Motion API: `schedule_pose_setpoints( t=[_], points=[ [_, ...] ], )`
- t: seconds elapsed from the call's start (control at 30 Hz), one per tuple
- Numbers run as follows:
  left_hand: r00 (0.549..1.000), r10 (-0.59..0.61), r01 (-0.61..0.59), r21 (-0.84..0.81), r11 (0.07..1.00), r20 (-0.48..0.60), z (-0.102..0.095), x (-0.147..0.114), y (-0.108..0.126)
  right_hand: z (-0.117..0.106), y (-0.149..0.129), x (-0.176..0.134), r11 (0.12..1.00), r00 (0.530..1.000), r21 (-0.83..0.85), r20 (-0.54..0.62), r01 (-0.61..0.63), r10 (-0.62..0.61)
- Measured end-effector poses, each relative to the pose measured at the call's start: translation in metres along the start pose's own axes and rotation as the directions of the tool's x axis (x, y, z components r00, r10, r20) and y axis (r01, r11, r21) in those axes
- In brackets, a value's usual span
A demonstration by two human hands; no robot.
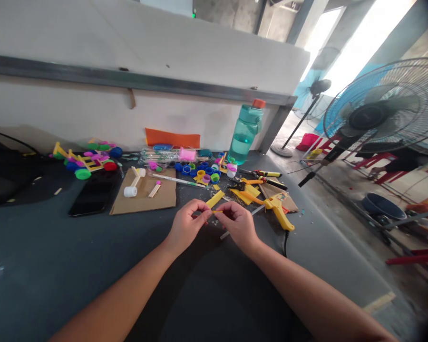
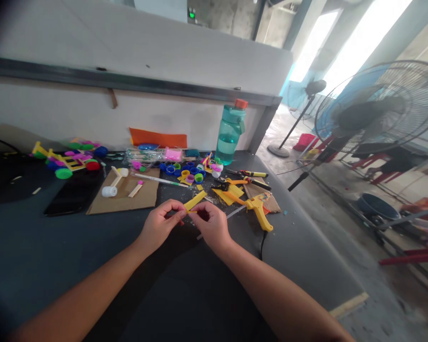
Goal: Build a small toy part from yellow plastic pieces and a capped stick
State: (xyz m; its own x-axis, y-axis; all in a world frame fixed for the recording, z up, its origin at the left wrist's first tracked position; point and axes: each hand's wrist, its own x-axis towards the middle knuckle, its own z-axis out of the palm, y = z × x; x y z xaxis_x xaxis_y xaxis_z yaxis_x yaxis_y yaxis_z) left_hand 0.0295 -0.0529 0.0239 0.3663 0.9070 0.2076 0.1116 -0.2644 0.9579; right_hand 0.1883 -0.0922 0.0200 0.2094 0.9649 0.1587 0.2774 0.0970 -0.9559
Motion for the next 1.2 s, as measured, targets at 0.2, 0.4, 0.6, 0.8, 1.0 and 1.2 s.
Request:
schedule_pose_setpoints(
  t=[0.2,0.4,0.6,0.8,1.0,1.2],
  points=[
    [1.0,0.02,-0.02,0.014,1.0,-0.016,0.0,0.0,0.0004,-0.0015,-0.0012,-0.0009,0.997,0.999,-0.052,-0.007,0.051,-0.051],
    [0.999,0.031,-0.031,0.006,1.0,-0.037,-0.001,0.0008,-0.0032,-0.0019,-0.0025,-0.001,0.996,0.998,-0.055,-0.008,0.069,-0.07],
    [0.998,-0.008,-0.001,-0.139,0.99,-0.068,0.0007,0.0005,-0.009,-0.0016,-0.0017,-0.0002,0.998,0.997,-0.011,-0.037,0.061,-0.062],
    [1.0,0.022,-0.024,-0.076,0.997,-0.02,0.003,-0.0023,-0.0037,-0.0011,-0.001,-0.001,0.997,0.998,-0.037,0.002,0.068,-0.068],
    [0.999,0.029,-0.031,-0.077,0.997,-0.034,0.0024,-0.0019,-0.0023,0.0002,0.0015,-0.001,0.995,0.996,-0.052,0.023,0.085,-0.084],
    [0.999,0.026,-0.029,-0.07,0.997,-0.044,0.0023,-0.0022,-0.0024,-0.0002,0.0004,-0.0013,0.992,0.994,-0.08,0.046,0.099,-0.096]
  ],
)
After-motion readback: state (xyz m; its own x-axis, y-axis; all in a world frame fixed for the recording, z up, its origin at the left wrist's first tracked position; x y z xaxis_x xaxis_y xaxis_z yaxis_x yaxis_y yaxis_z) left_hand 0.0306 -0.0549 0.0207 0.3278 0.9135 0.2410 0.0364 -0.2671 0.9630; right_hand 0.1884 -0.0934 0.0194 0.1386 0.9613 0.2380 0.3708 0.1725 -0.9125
